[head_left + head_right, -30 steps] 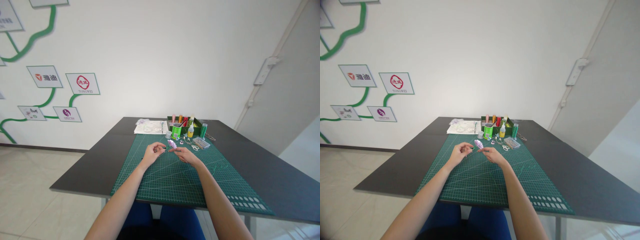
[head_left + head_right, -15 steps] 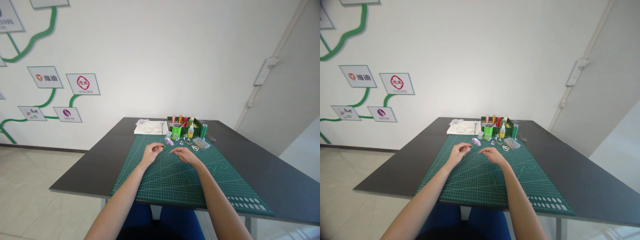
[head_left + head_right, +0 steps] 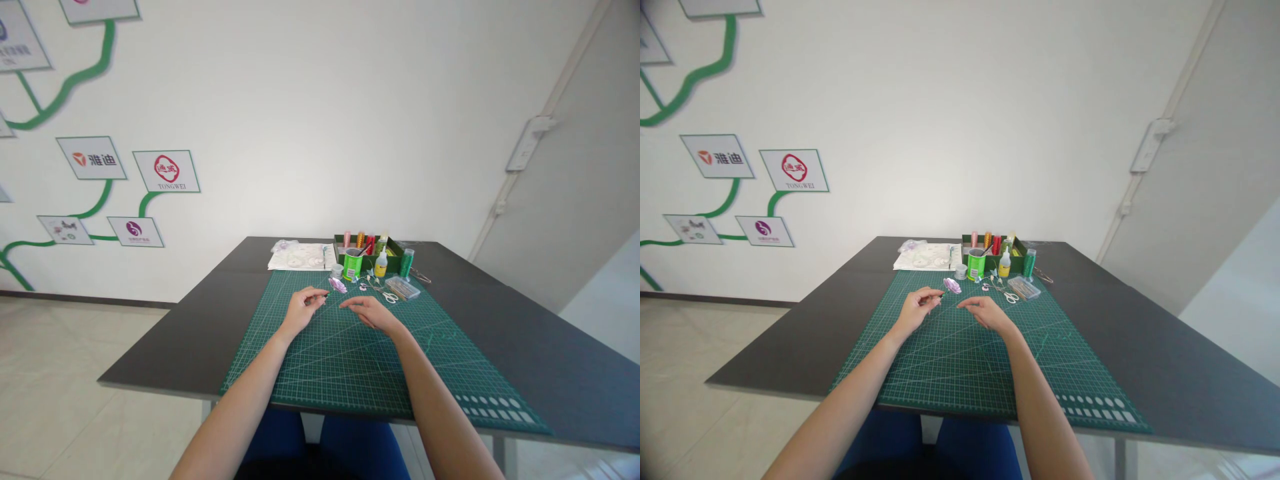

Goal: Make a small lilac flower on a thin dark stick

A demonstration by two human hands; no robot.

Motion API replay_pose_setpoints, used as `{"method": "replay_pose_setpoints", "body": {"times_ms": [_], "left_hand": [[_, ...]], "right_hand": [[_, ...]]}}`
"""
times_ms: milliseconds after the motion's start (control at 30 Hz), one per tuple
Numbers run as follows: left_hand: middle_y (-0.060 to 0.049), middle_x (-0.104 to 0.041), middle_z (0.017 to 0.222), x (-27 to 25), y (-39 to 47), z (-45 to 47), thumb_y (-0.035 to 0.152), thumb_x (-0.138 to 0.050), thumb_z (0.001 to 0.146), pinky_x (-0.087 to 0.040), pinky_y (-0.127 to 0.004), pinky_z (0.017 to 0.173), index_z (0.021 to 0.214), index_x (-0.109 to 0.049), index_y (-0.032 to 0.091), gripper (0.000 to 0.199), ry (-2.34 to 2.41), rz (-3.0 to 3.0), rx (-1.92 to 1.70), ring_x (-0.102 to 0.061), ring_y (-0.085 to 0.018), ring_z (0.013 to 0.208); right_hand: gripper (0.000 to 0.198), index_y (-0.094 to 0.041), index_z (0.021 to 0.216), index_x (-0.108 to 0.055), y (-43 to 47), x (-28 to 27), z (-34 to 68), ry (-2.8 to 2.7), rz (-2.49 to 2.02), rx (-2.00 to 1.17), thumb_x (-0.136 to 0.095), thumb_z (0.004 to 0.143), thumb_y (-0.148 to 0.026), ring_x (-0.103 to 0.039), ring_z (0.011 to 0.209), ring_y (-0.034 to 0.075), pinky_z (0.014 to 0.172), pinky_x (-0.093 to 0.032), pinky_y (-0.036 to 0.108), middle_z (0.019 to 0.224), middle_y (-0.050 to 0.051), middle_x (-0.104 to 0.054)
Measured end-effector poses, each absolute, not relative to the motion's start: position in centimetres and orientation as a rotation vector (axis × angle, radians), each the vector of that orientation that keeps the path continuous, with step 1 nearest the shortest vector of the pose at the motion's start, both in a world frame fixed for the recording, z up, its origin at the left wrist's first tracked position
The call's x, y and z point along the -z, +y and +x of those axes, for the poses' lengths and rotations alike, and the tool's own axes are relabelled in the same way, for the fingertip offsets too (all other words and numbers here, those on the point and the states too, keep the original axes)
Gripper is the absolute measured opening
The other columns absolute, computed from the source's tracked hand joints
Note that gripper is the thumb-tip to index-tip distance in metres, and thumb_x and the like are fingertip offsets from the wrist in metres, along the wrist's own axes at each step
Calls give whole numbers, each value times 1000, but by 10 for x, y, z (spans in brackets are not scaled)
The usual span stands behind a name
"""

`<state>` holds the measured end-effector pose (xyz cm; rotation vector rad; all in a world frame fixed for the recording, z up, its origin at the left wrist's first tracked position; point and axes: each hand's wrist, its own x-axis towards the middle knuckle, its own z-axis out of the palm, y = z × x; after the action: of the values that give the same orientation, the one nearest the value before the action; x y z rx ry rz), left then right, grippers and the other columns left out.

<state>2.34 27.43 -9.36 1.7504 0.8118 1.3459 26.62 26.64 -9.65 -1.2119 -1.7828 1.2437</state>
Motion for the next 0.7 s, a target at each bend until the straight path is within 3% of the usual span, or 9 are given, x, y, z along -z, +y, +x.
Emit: {"method": "replay_pose_setpoints", "body": {"times_ms": [200, 367, 567, 700], "left_hand": [[-4, -68, 76, 97, 278, 22, 34, -77, 76, -37, -23, 51, 99, -82, 14, 30, 788, 1606, -1369, -47, -9, 53], [-4, -70, 76, 96, 280, 19, 34, -79, 75, -37, -22, 51, 101, -81, 15, 32, 776, 1519, -1411, -45, -8, 52], [-5, -71, 76, 95, 279, 21, 35, -79, 75, -37, -23, 50, 100, -81, 14, 33, 793, 1538, -1394, -45, -8, 51], [-5, -70, 77, 95, 278, 23, 33, -76, 77, -37, -23, 50, 100, -81, 15, 30, 797, 1601, -1382, -45, -8, 51]], "right_hand": [[60, -5, 131, -65, 259, 89, 266, -1617, -1028, -1386, -63, 87, -44, -20, 32, 7, 40, -17, 22, 33, -14, -33], [46, -8, 118, -70, 256, 83, 270, -1389, -878, -1442, -70, 84, -38, -19, 34, 7, 41, -14, 23, 34, -13, -32], [35, -12, 99, -70, 268, 90, 281, -1064, -1086, -1148, -68, 72, -34, -18, 35, 8, 40, -13, 23, 38, -13, -26], [37, -12, 103, -66, 277, 100, 293, -928, -1262, -922, -66, 73, -34, -26, 37, 9, 40, -20, 23, 44, -12, -30]]}}
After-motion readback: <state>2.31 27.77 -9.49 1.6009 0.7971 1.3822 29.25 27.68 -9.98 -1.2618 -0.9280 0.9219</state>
